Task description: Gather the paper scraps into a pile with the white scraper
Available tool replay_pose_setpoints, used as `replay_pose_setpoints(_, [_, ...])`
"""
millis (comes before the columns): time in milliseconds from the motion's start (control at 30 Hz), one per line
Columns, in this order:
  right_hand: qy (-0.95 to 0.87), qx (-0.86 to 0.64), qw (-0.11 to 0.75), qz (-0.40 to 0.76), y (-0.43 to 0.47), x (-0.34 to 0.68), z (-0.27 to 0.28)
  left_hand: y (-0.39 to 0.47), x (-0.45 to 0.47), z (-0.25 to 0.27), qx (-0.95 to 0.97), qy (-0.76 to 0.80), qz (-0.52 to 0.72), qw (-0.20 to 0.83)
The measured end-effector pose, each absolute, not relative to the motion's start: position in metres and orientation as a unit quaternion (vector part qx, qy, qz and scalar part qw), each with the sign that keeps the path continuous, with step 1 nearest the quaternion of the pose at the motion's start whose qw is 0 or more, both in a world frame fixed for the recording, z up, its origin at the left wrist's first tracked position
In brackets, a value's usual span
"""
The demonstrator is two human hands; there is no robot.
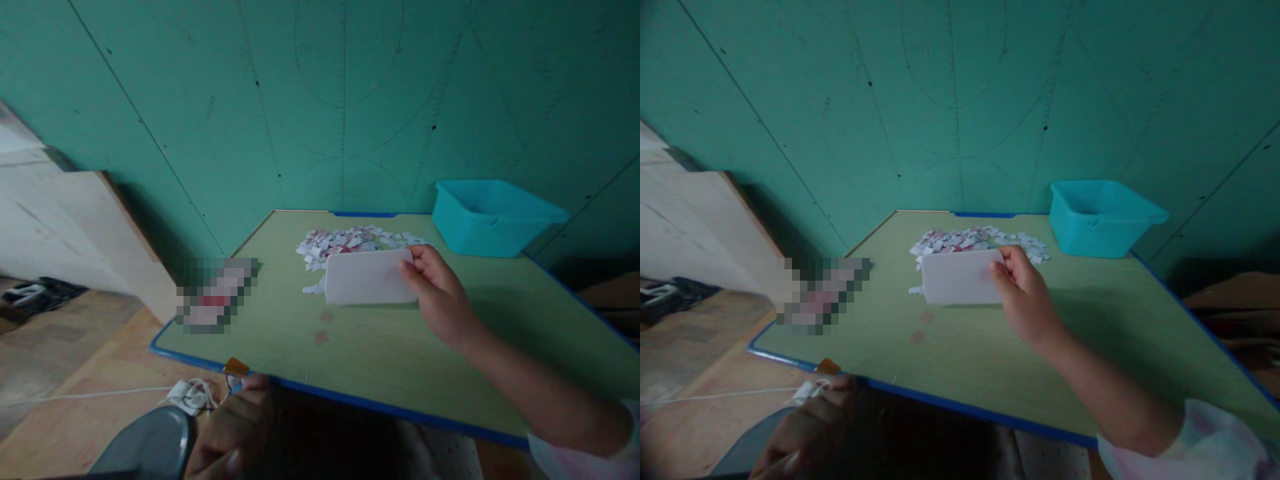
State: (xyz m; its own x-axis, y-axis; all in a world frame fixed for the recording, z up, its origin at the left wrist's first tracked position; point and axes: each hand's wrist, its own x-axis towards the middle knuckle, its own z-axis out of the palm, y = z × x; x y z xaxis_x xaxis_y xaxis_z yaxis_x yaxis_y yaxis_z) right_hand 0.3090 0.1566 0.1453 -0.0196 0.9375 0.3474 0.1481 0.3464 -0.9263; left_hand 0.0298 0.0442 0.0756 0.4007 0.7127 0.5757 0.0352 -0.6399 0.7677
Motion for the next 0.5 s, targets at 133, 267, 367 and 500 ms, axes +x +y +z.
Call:
replay_pose_setpoints(133, [-0.617, -0.454, 0.53, 0.363, 0.158, 0.308, 0.142, 0.042, 0.028, 0.07, 0.744, 0.25, 0.515, 0.346])
replay_pose_setpoints(267, [-0.614, -0.447, 0.506, 0.408, 0.156, 0.306, 0.14, 0.043, 0.033, 0.064, 0.736, 0.246, 0.547, 0.315])
replay_pose_setpoints(367, [-0.602, -0.448, 0.511, 0.42, 0.154, 0.306, 0.141, 0.046, 0.038, 0.066, 0.713, 0.231, 0.575, 0.329])
replay_pose_setpoints(500, [-0.568, -0.469, 0.555, 0.387, 0.156, 0.308, 0.142, 0.045, 0.039, 0.077, 0.686, 0.235, 0.62, 0.3])
